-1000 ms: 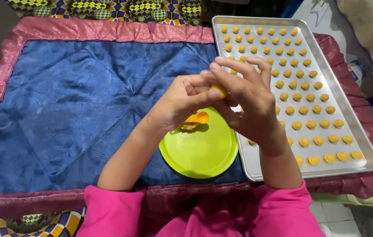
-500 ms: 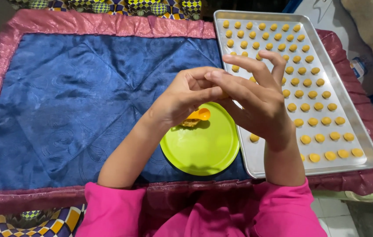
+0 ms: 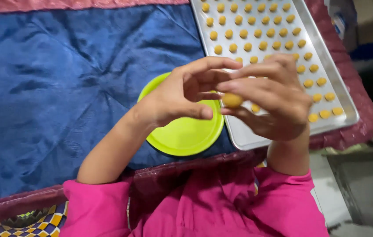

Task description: Rolling dough into small balls, arranging them on a baking tray, and placing the tray into an industrial oven.

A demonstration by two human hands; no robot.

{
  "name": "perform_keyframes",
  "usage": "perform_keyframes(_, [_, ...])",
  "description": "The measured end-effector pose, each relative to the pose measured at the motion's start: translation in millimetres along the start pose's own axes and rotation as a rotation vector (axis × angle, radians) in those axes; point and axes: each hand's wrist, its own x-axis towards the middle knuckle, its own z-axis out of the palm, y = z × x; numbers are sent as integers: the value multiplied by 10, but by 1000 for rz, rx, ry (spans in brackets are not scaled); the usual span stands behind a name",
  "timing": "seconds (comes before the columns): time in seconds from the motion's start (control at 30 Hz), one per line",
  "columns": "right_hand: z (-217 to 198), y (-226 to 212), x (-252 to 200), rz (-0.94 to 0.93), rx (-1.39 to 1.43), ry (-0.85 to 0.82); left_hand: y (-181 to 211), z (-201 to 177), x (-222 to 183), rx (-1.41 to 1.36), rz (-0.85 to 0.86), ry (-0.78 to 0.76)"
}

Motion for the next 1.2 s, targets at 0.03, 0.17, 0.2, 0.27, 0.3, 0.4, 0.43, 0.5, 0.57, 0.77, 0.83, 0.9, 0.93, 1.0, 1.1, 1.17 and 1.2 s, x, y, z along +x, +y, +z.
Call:
perform_keyframes(0.03, [-76, -15, -178, 151, 72, 21, 23, 68, -7, 180, -24, -20])
perform_keyframes(0.17, [-330, -27, -746, 576, 83, 8, 72, 247, -38, 469, 3, 24])
perform_keyframes(0.2, [-316, 48, -930, 583, 74, 8, 52, 265, -51, 462, 1, 15])
perform_keyframes(0.27, [-297, 209, -1290, 882, 317, -11, 25, 304, -70, 447, 26, 19])
perform_keyframes(0.3, [-256, 229, -1405, 886, 312, -10, -4, 340, -56, 444, 25, 14])
perform_keyframes(0.4, [-128, 275, -1688, 926, 209, -143, -95, 432, -26, 460, -11, -28])
perform_keyframes(0.43, [-103, 280, -1742, 930, 217, -200, -131, 462, -9, 504, -27, -21])
perform_keyframes(0.5, [-45, 267, -1806, 937, 228, -255, -196, 501, 7, 548, -46, -14])
perform_keyframes(0.57, [14, 251, -1817, 865, 136, -419, -243, 509, 26, 668, -95, 31])
perform_keyframes(0.77, [135, 305, -1954, 817, 111, -465, -458, 245, -125, 776, -164, 207])
perform_keyframes(0.83, [143, 295, -1930, 785, 96, -505, -575, -2, -214, 843, -152, 288])
perform_keyframes(0.9, [167, 295, -1925, 755, 73, -540, -665, -229, -273, 909, -135, 363])
perform_keyframes(0.93, [194, 310, -1927, 735, 55, -577, -697, -338, -291, 923, -109, 438])
perform_keyframes(1.0, [207, 314, -1893, 713, 37, -611, -720, -484, -316, 939, -82, 512])
perform_keyframes(1.1, [127, 283, -1827, 691, -66, -689, -728, -587, -350, 969, 2, 630])
perform_keyframes(1.17, [18, 289, -1799, 800, 32, -604, -744, -633, -392, 1082, 83, 656])
perform_keyframes(1.2, [5, 297, -1837, 791, 31, -604, -737, -627, -397, 1085, 91, 662])
